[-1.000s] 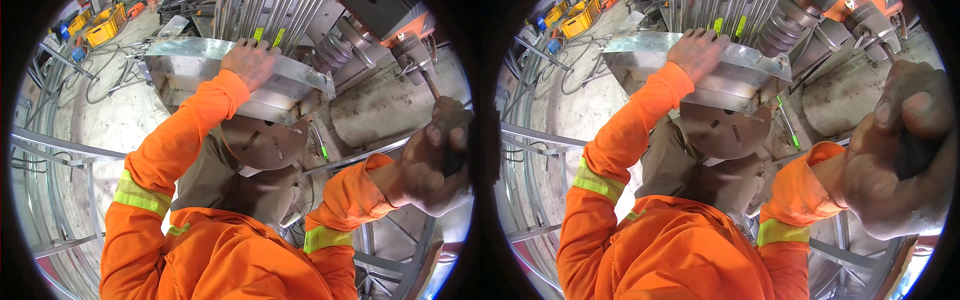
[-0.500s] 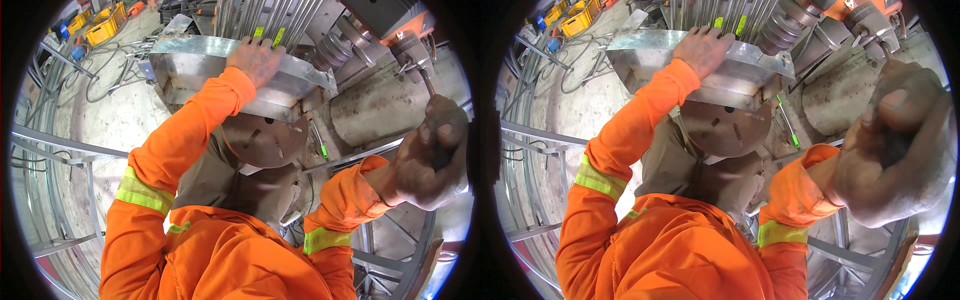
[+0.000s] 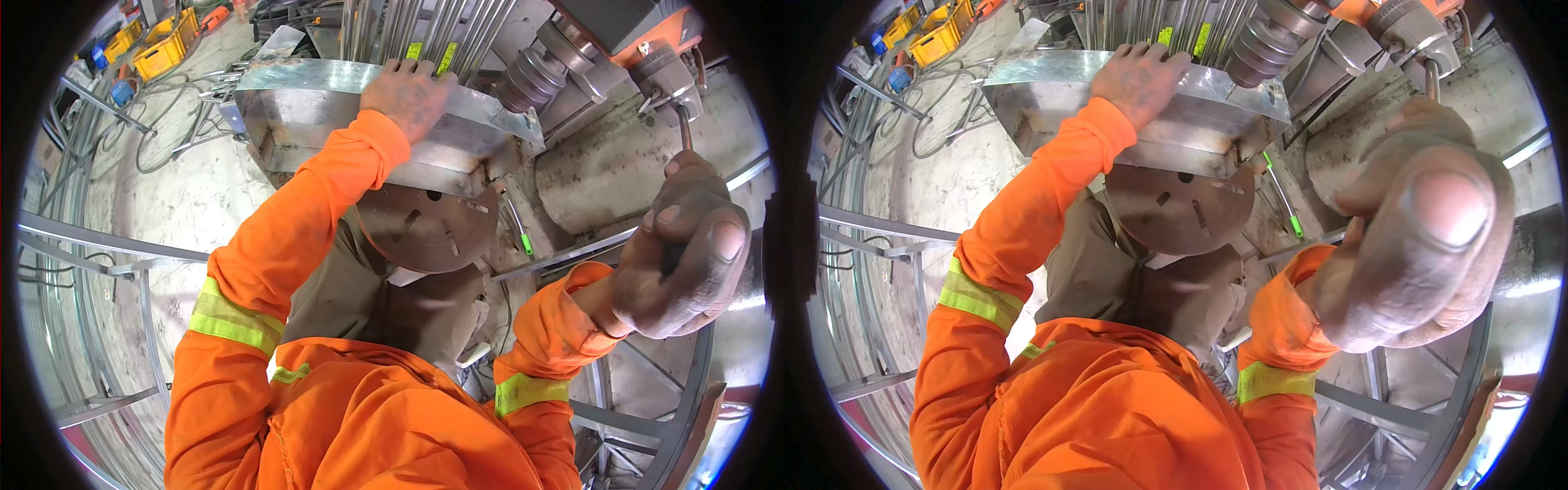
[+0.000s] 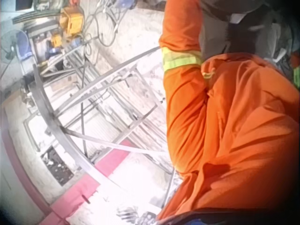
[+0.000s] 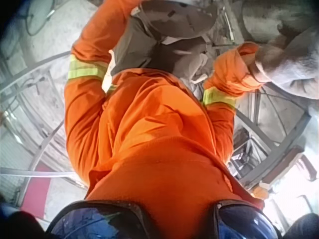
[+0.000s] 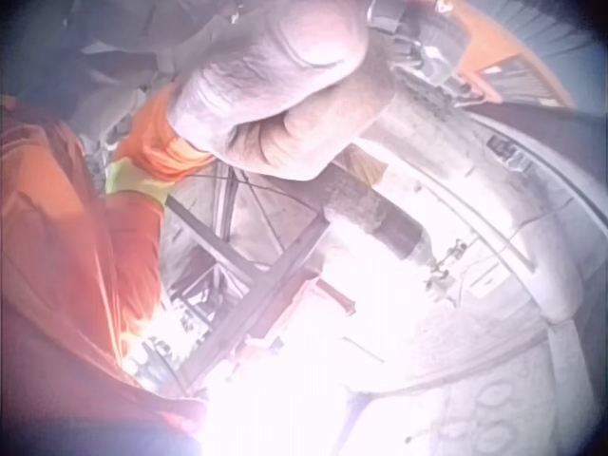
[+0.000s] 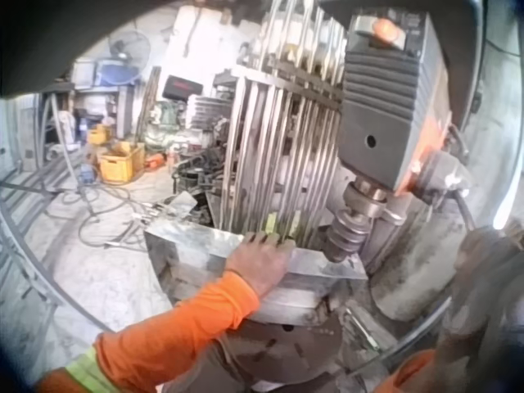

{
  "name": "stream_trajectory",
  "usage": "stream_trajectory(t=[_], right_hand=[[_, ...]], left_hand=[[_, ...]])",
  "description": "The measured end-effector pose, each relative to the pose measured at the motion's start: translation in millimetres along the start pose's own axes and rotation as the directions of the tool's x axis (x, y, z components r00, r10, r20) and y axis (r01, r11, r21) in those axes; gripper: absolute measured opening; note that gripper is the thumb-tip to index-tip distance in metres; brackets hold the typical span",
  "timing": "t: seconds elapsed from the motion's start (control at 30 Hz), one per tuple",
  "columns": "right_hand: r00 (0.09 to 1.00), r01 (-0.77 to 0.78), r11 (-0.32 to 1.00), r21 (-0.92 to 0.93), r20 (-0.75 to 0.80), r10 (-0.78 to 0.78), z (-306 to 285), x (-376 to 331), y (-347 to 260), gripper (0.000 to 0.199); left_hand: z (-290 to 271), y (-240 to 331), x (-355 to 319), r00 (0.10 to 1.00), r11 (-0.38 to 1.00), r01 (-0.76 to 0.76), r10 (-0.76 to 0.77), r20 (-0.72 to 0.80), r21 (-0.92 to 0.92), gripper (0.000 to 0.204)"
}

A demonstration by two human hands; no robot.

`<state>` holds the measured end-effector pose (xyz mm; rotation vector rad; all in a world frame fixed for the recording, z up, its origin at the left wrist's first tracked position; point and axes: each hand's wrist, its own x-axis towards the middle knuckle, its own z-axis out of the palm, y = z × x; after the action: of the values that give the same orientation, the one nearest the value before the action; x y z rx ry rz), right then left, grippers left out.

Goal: Drilling holes into a fabricated metal part using a drill press machine.

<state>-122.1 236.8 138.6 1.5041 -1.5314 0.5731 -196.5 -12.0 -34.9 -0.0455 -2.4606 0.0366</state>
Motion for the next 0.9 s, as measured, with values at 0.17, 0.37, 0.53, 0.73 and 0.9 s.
stream_trajectory(t=[0.17,0.37,0.53,0.73,0.9], right_hand=[[0.950,-0.185,0.979,0.084,-0.241,0.200,17,-7,-10,0.031],[0.956,-0.182,0.969,0.168,-0.199,0.214,23,-10,-18,0.033],[0.972,-0.147,0.982,0.115,-0.167,0.165,28,-12,-19,0.036],[0.975,-0.137,0.986,0.096,-0.165,0.151,33,-14,-20,0.036],[0.973,-0.153,0.981,0.121,-0.157,0.171,29,-11,-23,0.035]], left_hand=[[-4,-1,1,0.998,1.000,0.014,-0.013,0.068,-0.014,0.024],[-12,1,1,0.995,0.998,0.013,-0.006,0.104,-0.067,0.026],[-14,3,0,0.994,0.998,0.016,-0.010,0.106,-0.058,0.026],[-8,-1,-4,0.997,0.999,0.033,-0.031,0.069,-0.037,0.022],[-14,0,0,0.992,0.997,0.038,-0.029,0.126,-0.068,0.028]])
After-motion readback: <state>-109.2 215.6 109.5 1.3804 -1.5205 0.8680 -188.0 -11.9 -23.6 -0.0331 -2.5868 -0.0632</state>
